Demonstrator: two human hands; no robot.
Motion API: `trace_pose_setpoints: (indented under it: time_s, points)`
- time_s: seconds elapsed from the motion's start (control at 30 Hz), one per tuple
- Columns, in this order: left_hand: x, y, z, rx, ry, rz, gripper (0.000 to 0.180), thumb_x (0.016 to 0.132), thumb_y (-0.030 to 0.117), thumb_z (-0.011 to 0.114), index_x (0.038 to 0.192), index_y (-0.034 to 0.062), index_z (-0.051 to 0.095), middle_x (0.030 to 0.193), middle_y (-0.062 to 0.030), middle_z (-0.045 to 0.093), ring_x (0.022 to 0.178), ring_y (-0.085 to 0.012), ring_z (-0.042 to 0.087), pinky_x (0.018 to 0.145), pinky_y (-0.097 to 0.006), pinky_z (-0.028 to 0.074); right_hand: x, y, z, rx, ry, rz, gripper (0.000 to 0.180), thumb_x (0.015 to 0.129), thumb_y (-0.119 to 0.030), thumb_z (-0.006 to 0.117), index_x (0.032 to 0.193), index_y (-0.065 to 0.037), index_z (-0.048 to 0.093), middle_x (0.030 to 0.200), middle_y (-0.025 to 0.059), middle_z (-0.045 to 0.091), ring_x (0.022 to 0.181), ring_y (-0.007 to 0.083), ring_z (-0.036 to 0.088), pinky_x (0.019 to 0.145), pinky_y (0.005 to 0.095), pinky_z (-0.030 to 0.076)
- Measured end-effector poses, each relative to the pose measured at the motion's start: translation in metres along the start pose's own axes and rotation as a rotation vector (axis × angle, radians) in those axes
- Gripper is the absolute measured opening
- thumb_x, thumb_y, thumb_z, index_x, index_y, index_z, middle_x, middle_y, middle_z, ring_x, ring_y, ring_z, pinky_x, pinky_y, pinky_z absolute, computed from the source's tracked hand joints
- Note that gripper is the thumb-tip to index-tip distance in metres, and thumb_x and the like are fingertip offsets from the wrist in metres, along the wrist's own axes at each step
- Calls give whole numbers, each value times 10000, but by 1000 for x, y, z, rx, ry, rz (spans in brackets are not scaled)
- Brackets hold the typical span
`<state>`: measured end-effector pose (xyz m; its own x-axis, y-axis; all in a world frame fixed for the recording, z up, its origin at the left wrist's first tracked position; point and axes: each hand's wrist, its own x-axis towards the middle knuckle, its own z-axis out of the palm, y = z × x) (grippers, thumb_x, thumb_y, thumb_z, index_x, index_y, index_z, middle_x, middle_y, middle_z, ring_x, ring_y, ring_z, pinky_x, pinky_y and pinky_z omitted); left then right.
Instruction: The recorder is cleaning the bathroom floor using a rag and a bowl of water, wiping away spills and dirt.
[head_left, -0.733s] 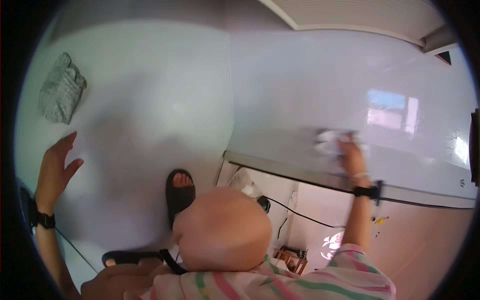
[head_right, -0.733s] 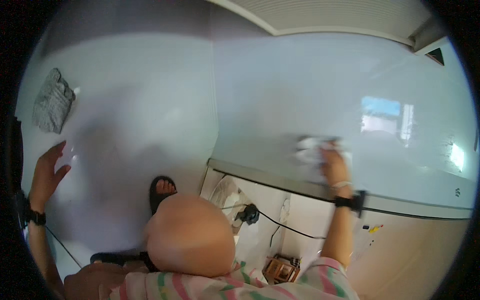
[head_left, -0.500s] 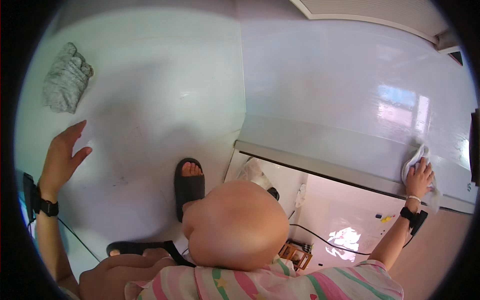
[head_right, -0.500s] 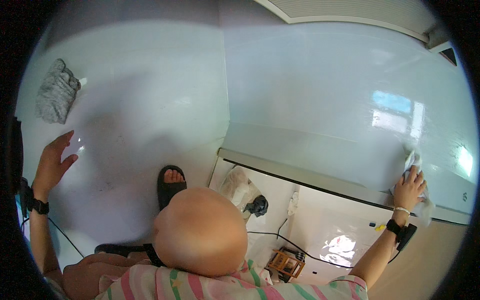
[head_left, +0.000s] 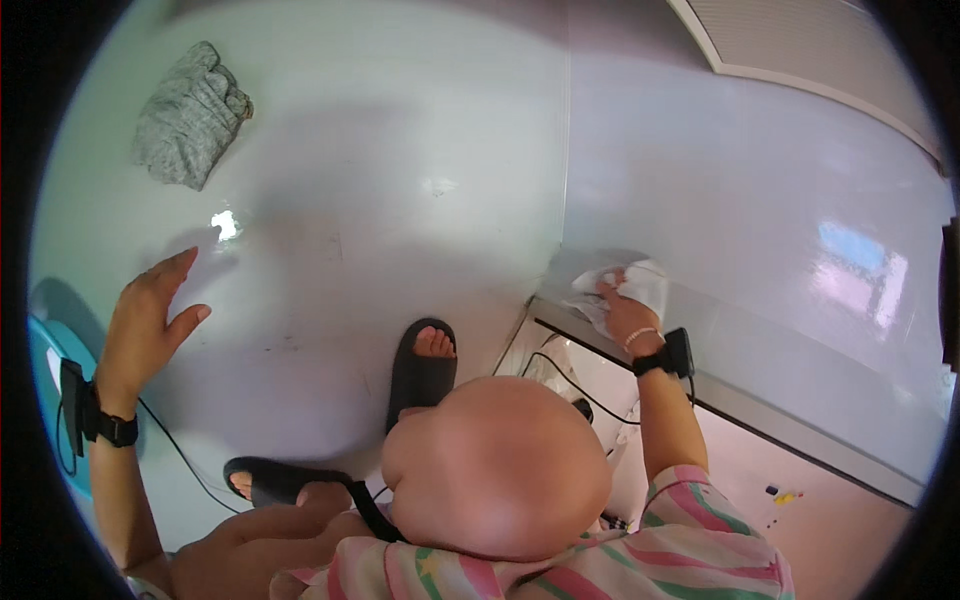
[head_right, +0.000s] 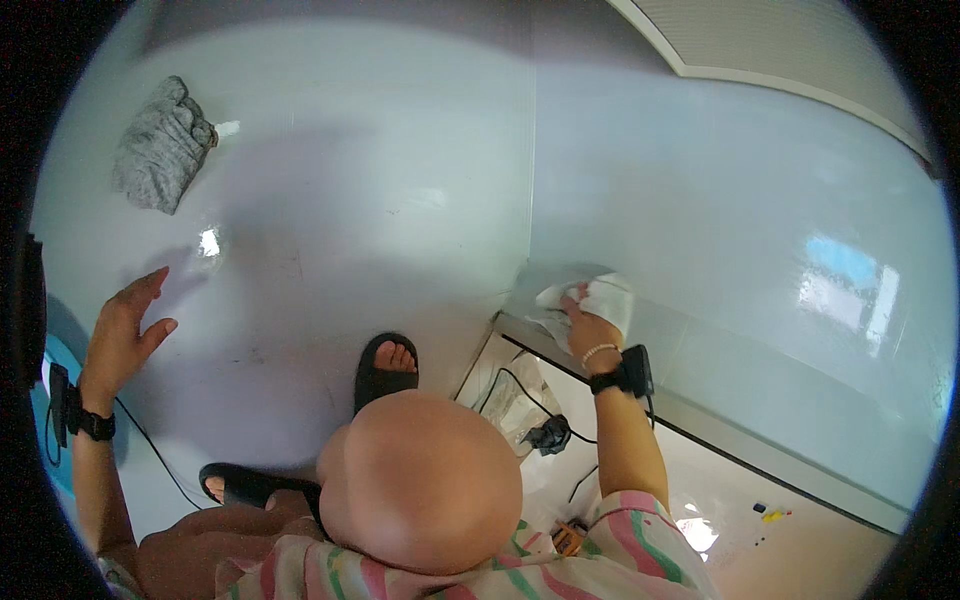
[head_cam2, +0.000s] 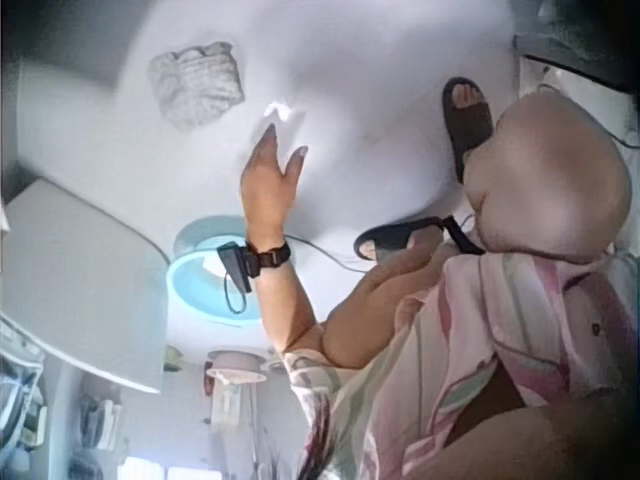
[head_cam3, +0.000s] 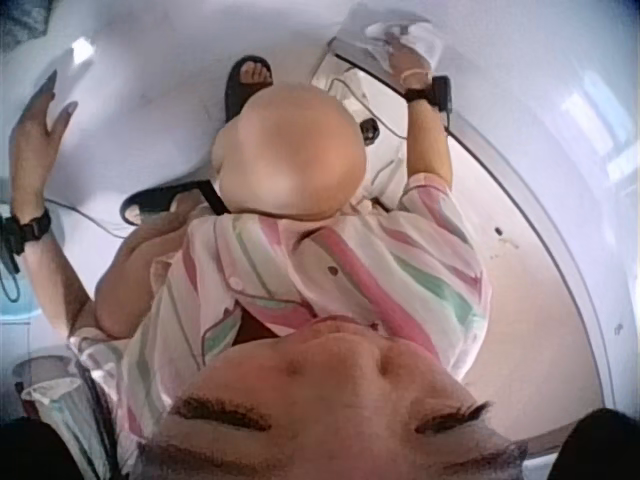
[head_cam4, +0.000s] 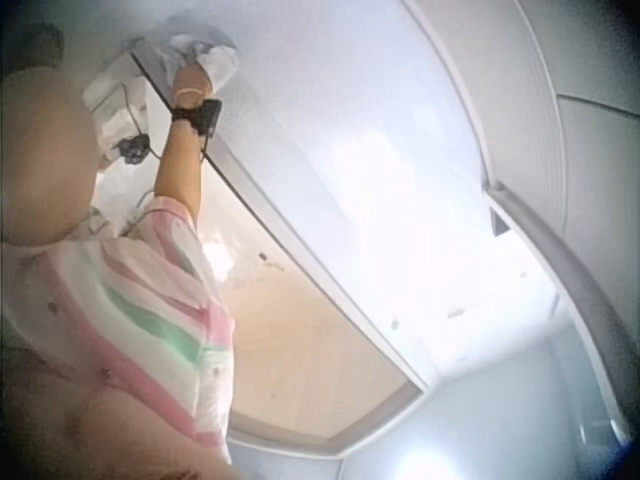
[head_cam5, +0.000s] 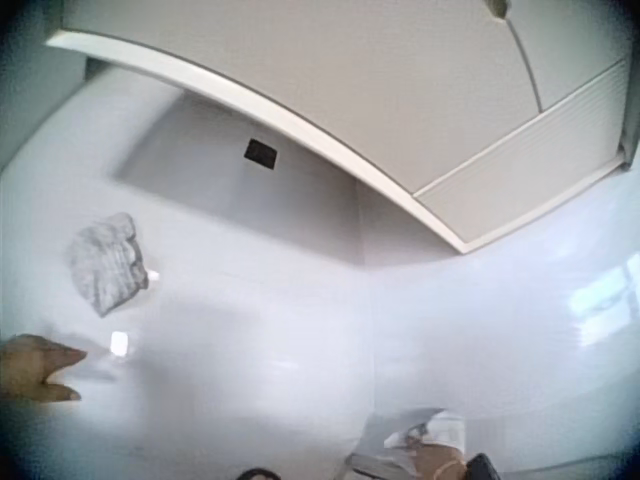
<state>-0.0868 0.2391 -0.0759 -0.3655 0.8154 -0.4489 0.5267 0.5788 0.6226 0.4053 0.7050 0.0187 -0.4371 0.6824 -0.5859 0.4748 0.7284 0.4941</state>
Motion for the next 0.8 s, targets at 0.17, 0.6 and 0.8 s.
trace_pose_setpoints:
  time_s: [0.17, 0.6, 0.8]
  points:
    - [-9, -8, 7, 98, 16, 40, 637, 817, 152, 754, 1386, -11, 518, 1303, -235, 607, 1113, -369, 629, 982, -434, 500, 54, 26, -12, -58, 142, -132, 433, 837, -295, 696, 1238, -132, 672, 1296, 128, 612, 1281, 348, 499, 1121, 414, 362]
    - [-21, 2, 6, 98, -34, -115, 642, 836, 244, 749, 1378, -7, 513, 1354, -203, 584, 1218, -382, 568, 1061, -457, 438, 225, 26, -227, -507, 453, -156, 632, 872, -225, 662, 1469, -265, 459, 1567, 139, 376, 1417, 371, 370, 1169, 467, 319]
    - [-48, -3, 10, 125, -65, -248, 658, 833, 274, 750, 1379, -5, 512, 1358, -204, 581, 1232, -377, 560, 1060, -459, 436, 381, 46, -235, -313, 505, -12, 651, 938, -247, 599, 1533, -251, 334, 1561, 165, 374, 1397, 409, 387, 1167, 451, 332]
